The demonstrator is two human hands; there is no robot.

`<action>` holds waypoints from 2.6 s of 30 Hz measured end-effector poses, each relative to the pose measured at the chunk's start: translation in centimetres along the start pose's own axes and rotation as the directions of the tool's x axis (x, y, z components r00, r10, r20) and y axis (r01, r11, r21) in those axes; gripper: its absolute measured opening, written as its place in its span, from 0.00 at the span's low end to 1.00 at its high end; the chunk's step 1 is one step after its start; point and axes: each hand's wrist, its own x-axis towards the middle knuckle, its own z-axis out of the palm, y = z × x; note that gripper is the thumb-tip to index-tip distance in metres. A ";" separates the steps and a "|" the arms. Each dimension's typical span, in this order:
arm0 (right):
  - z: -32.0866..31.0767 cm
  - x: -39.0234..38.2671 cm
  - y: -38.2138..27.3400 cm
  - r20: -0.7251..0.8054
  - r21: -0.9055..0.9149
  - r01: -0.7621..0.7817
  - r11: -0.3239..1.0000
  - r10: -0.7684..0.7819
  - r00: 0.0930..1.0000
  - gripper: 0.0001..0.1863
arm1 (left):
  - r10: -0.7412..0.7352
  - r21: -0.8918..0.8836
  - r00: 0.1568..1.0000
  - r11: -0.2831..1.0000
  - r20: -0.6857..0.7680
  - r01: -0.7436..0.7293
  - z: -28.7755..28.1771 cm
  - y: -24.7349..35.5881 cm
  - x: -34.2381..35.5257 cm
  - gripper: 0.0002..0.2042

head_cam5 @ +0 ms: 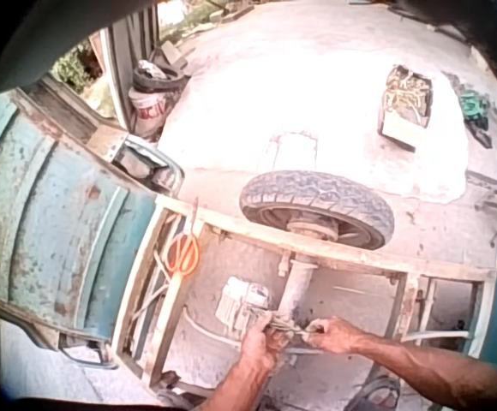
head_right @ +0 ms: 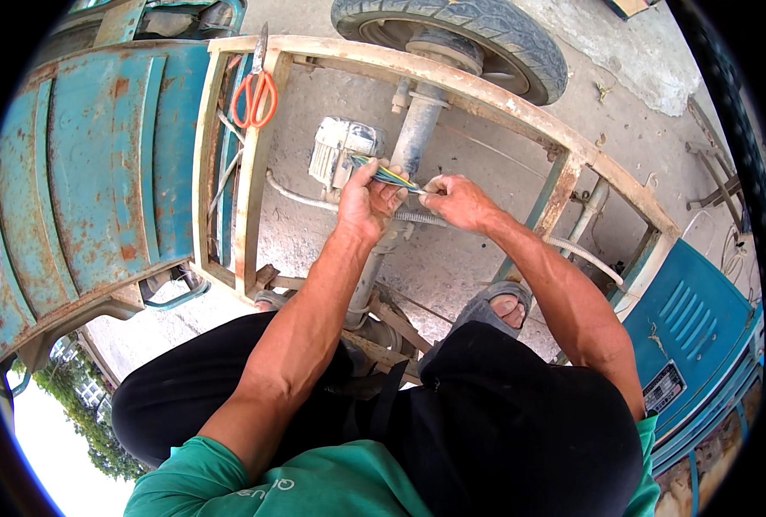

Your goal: The person sits on the ground and uses orange-handled scissors to cut the outer sheathing of a wire cable connected to a small electric motor. They then separate the individual colored wires inside the cable.

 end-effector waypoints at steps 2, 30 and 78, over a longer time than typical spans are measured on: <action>-0.1 -0.2 -0.3 -0.006 -0.024 -0.004 1.000 0.004 1.000 0.23 | -0.011 -0.009 1.000 1.000 0.007 0.011 -0.1 0.0 -0.1 0.09; 0.1 -0.5 -0.3 0.019 -0.036 -0.011 0.999 0.012 1.000 0.26 | -0.017 0.042 1.000 0.999 0.025 0.016 -0.1 0.3 -0.8 0.10; 0.2 -0.5 -0.3 0.012 -0.061 -0.010 0.998 0.011 1.000 0.22 | -0.022 0.080 0.999 0.997 0.029 0.020 -0.4 0.2 -0.2 0.09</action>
